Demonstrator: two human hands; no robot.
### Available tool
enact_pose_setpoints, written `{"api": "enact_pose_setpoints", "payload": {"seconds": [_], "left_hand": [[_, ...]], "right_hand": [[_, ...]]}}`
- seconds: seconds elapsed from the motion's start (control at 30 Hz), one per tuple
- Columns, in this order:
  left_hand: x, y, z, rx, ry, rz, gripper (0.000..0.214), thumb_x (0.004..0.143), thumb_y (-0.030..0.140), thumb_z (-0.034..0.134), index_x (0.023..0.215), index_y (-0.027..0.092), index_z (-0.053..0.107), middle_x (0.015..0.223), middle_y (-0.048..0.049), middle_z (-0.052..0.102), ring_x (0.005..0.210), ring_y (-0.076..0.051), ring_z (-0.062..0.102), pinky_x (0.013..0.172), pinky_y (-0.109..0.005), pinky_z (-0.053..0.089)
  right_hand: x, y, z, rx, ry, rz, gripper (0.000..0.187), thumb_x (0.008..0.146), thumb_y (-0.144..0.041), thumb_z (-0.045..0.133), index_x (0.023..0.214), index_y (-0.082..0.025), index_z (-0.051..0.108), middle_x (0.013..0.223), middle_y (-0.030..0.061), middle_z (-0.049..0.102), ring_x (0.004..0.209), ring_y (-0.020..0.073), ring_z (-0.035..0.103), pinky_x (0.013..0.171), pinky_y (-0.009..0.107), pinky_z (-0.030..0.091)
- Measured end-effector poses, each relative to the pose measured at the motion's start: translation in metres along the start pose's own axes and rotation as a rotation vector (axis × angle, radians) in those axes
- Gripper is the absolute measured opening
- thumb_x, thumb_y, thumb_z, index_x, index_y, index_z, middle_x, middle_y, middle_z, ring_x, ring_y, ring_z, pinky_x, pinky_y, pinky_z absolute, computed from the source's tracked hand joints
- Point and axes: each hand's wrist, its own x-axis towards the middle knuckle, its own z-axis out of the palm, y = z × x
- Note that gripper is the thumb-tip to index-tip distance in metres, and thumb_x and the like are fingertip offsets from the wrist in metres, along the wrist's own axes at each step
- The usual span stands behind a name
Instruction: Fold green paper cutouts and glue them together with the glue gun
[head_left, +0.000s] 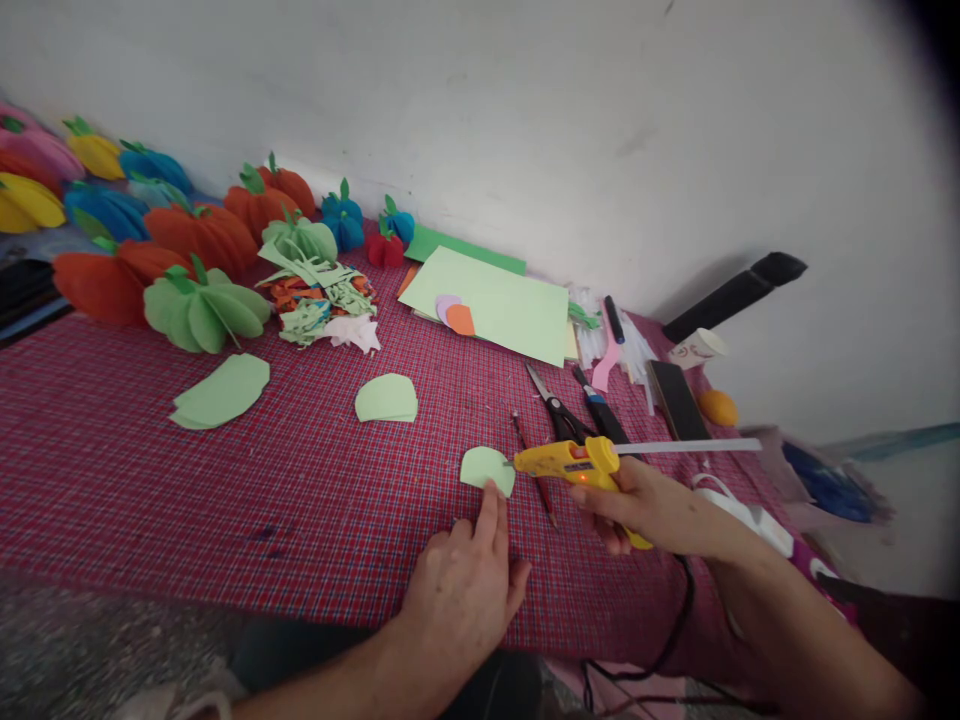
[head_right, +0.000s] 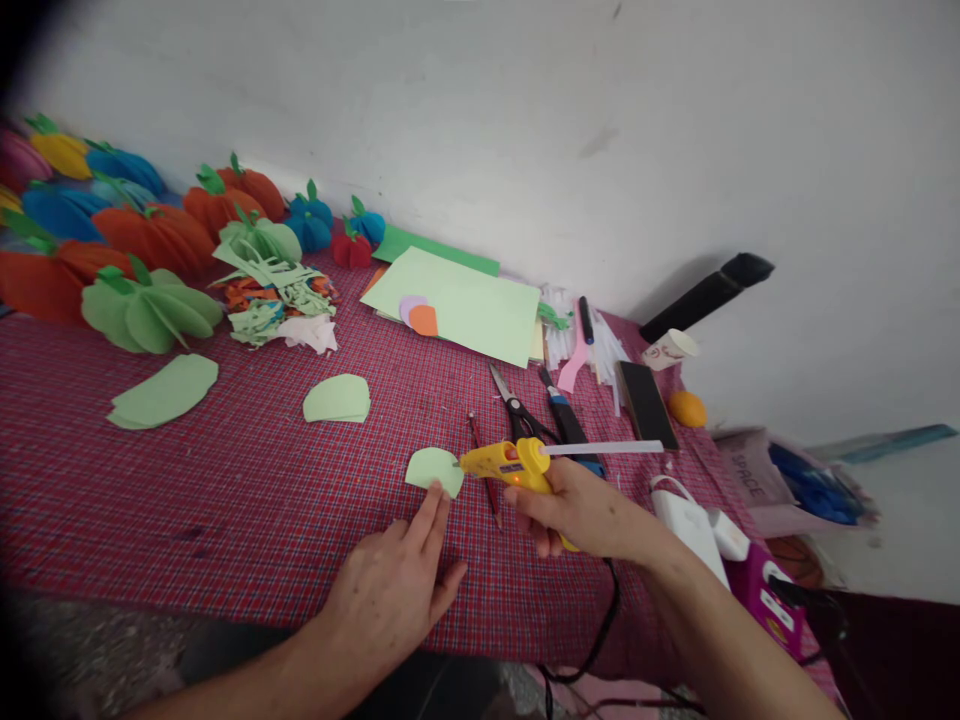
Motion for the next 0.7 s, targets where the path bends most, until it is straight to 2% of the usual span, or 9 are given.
{"api": "enact_pose_setpoints", "payload": {"seconds": [0.4,0.6,0.7], "left_hand": [[-0.001,-0.001,-0.002,-0.020,-0.010,0.012,0.050,0.086,0.038,0.044,0.127,0.011,0.052,0.137,-0.0144,0.046,0.072,-0.019,0.062,0.056,-0.034,0.055],[-0.001,-0.001,-0.001,-0.018,-0.005,0.017,0.051,0.086,0.038,0.043,0.127,0.010,0.052,0.137,-0.0140,0.046,0.073,-0.020,0.062,0.057,-0.035,0.055],[-0.001,-0.001,-0.002,-0.025,-0.005,0.014,0.050,0.086,0.037,0.043,0.127,0.010,0.052,0.137,-0.0145,0.046,0.073,-0.020,0.062,0.057,-0.035,0.055]], "right_hand": [[0.009,-0.005,-0.001,-0.046,-0.006,-0.048,0.042,0.081,-0.053,0.050,0.062,-0.016,0.054,0.048,-0.0008,0.057,0.041,0.0093,0.051,0.043,0.020,0.040],[0.013,-0.009,-0.001,-0.023,-0.037,-0.067,0.043,0.082,-0.055,0.049,0.068,-0.015,0.057,0.048,-0.0014,0.057,0.041,0.0095,0.051,0.044,0.021,0.043],[0.014,-0.011,0.000,-0.041,-0.037,-0.071,0.044,0.082,-0.055,0.048,0.063,-0.015,0.057,0.048,-0.0012,0.056,0.042,0.0090,0.052,0.044,0.020,0.042]]}}
